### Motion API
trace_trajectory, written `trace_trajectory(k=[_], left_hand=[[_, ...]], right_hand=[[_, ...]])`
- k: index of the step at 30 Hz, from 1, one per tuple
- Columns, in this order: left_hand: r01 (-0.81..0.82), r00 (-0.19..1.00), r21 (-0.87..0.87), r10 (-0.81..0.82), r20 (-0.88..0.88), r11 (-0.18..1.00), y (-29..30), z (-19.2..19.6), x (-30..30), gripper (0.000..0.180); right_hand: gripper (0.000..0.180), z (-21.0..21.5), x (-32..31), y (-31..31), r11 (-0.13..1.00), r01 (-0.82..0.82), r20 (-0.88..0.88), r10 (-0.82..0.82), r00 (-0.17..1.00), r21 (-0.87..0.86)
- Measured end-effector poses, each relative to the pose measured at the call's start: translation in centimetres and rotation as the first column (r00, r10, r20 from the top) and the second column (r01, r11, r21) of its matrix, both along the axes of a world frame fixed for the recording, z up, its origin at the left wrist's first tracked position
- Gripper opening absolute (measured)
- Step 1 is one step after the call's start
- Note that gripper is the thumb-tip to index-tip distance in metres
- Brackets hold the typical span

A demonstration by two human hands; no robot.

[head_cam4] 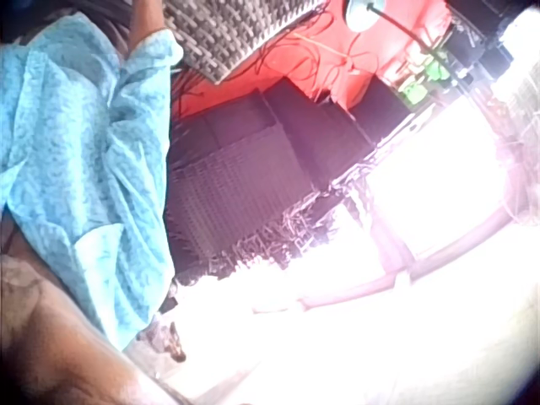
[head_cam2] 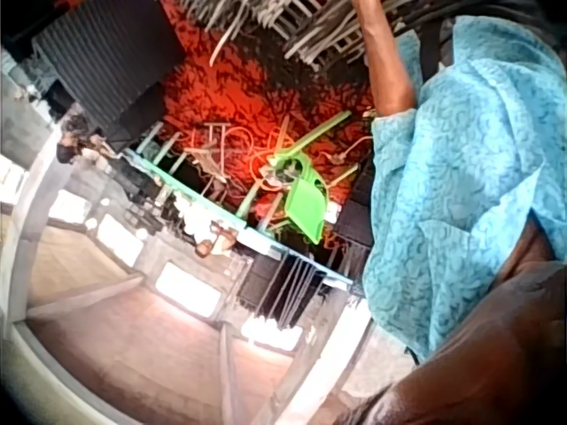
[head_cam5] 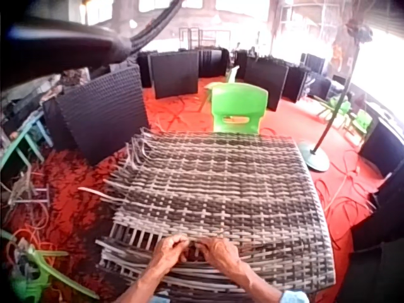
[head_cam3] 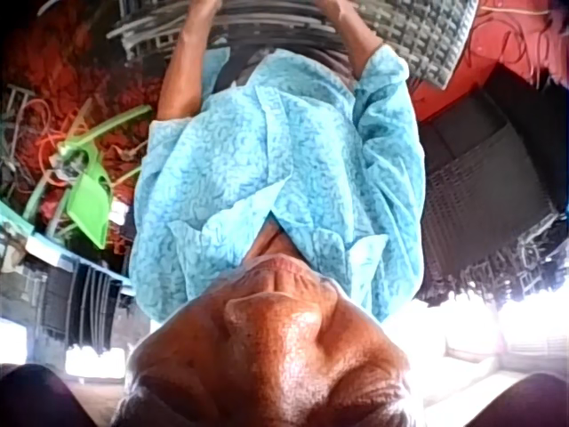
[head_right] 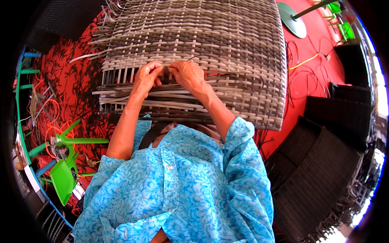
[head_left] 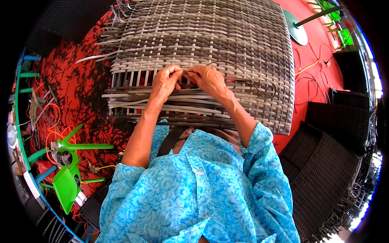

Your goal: The person weaves synthetic rattan strips through a grey furniture frame by hand, pulling the strips tight and tucking them into the existing weave to secure them.

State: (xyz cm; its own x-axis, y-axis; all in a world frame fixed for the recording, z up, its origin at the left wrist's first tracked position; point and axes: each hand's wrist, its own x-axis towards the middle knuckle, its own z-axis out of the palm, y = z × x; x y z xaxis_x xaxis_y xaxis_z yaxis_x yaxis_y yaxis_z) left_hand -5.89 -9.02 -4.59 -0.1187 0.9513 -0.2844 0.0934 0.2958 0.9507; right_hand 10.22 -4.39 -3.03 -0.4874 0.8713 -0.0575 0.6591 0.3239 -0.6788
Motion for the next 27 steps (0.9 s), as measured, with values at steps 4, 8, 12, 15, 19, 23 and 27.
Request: trace_trajectory(k=[4, 8, 12, 15, 19, 23, 27], left_hand=[[-0.010, 0.996, -0.106, 0.000, -0.093, 0.994, -0.4, 0.7, -0.3, 0.018], [0.081, 0.935, -0.123, -0.118, -0.335, 0.989, -0.4, 0.7, -0.5, 0.024], [0.193, 0.903, -0.214, -0.259, -0.344, 0.958, 0.5, 0.9, -0.7, 0.033], [0.212, 0.929, -0.310, -0.290, -0.231, 0.927, 1.1, 1.4, -1.3, 0.034], [0.152, 0.980, -0.311, -0.184, -0.074, 0.938, 0.8, 1.0, -2.1, 0.024], [0.006, 1.000, -0.233, -0.006, 0.001, 0.973, 0.3, -0.2, -2.9, 0.015], [-0.125, 0.986, -0.102, 0.135, 0.096, 0.987, -0.4, -0.2, -5.2, 0.013]], right_hand=[[0.023, -0.1, 0.4, 0.8, 0.974, 0.020, 0.002, -0.020, 1.000, -0.224], [0.026, 0.1, -0.3, 0.9, 0.975, 0.049, 0.114, -0.024, 0.993, -0.216], [0.028, 0.0, -1.3, 1.1, 0.986, 0.052, 0.291, -0.004, 0.957, -0.157], [0.026, -0.2, -1.9, 1.1, 0.995, 0.015, 0.295, 0.015, 0.955, -0.099], [0.023, 0.6, -2.1, 0.5, 0.990, 0.031, 0.229, 0.001, 0.973, -0.138], [0.019, 0.0, -2.3, -0.6, 0.999, 0.023, 0.124, -0.026, 0.992, 0.029], [0.020, -0.8, -3.6, -0.2, 0.982, -0.057, -0.034, 0.064, 0.997, 0.179]])
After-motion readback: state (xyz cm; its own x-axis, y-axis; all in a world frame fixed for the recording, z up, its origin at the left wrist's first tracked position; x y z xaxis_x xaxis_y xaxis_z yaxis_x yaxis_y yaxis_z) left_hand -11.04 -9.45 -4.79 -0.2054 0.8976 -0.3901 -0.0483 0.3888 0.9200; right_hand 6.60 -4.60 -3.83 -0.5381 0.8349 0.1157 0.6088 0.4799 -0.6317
